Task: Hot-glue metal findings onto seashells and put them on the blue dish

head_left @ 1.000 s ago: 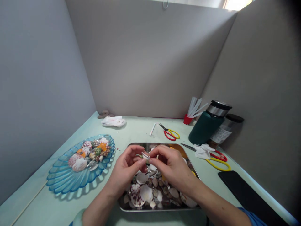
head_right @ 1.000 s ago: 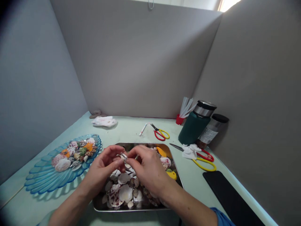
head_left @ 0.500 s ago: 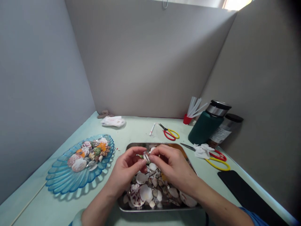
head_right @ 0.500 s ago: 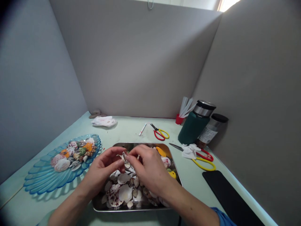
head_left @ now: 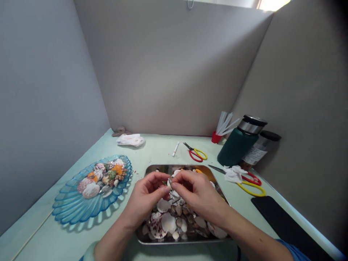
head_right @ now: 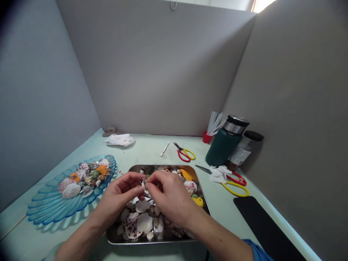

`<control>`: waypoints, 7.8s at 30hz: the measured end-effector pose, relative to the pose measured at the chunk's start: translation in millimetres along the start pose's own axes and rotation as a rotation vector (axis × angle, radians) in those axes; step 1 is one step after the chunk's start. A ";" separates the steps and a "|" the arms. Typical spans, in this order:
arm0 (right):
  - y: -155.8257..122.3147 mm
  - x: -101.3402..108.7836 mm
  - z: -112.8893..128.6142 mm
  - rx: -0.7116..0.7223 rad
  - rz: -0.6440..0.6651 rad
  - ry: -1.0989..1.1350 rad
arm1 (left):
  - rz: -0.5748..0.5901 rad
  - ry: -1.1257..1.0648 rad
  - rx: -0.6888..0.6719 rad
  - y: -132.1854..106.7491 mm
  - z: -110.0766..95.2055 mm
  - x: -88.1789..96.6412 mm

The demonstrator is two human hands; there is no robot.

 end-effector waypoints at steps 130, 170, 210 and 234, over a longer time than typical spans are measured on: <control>-1.6 5.7 8.0 0.107 -0.017 -0.066 | 0.011 -0.150 -0.043 0.6 1.6 0.7; -10.5 35.8 23.7 0.253 -0.099 -0.094 | -0.807 1.342 0.040 -72.4 -19.6 183.5; -15.5 43.6 33.1 0.265 -0.108 -0.074 | -0.489 1.607 -0.313 -44.9 -14.4 143.7; -20.5 51.9 47.1 0.369 -0.126 -0.097 | 0.302 1.807 -0.052 -30.4 0.9 -23.7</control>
Point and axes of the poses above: each hand's wrist, its own y-axis towards the middle knuckle, its own x-axis out of the back of the hand, z = x × y, the point moved 6 cm from there along y, towards the middle knuckle, and after that the axes turned 6 degrees about y, right-handed, at the moved point
